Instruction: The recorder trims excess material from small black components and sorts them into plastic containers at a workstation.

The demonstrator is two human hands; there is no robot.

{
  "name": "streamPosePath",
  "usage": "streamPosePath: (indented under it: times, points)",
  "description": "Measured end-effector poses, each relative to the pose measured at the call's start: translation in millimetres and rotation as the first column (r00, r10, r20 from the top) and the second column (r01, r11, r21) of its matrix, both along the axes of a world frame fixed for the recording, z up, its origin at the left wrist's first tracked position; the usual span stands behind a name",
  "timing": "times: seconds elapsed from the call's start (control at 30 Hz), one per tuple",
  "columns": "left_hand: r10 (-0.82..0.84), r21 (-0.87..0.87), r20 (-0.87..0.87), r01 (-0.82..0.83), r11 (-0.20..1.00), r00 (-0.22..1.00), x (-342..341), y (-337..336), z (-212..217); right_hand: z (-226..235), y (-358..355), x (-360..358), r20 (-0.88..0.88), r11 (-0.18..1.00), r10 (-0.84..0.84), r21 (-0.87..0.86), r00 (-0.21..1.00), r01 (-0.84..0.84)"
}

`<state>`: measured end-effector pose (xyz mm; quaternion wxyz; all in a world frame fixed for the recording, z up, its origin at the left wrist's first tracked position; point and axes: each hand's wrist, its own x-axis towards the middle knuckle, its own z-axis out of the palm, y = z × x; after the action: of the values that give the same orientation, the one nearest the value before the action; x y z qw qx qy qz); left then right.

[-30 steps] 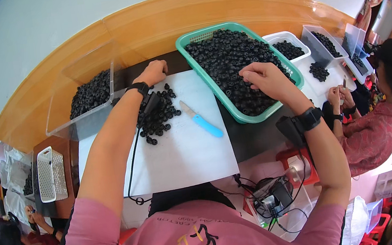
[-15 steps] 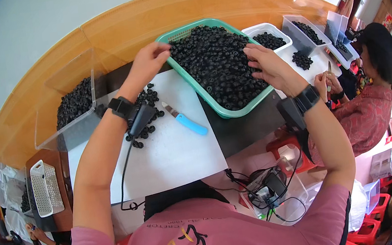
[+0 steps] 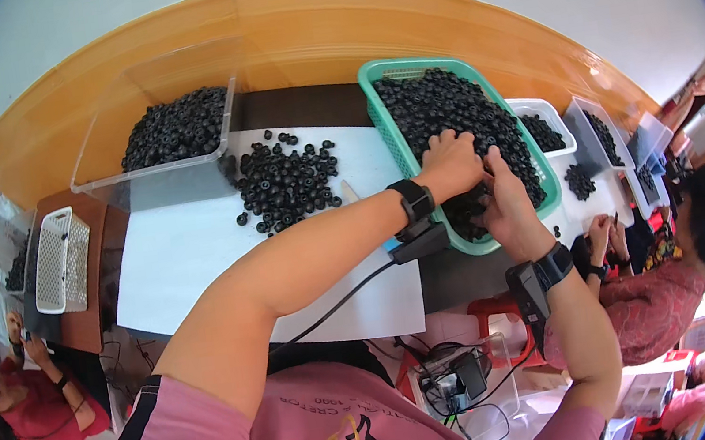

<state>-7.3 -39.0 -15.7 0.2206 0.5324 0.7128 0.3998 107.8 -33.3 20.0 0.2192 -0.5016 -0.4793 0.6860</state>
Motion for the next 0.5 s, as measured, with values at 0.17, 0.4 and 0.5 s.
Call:
streamPosePath:
  times: [0.17, 0.4, 0.5]
  points:
    - [0.121, 0.086, 0.237, -0.145, 0.986, 0.964, 11, 21, -14, -42, 31, -23, -0.532, 0.981, -0.121, -0.191, 0.838, 0.020]
    - [0.178, 0.461, 0.507, -0.440, 0.771, 0.844, 27, 16, -9, -40, 37, -26, -0.579, 0.990, -0.122, -0.008, 0.806, 0.144]
    - [0.136, 0.634, 0.541, -0.509, 0.582, 0.830, 25, 3, 7, -14, 0, -34, -0.555, 0.942, 0.092, 0.317, 0.826, 0.108]
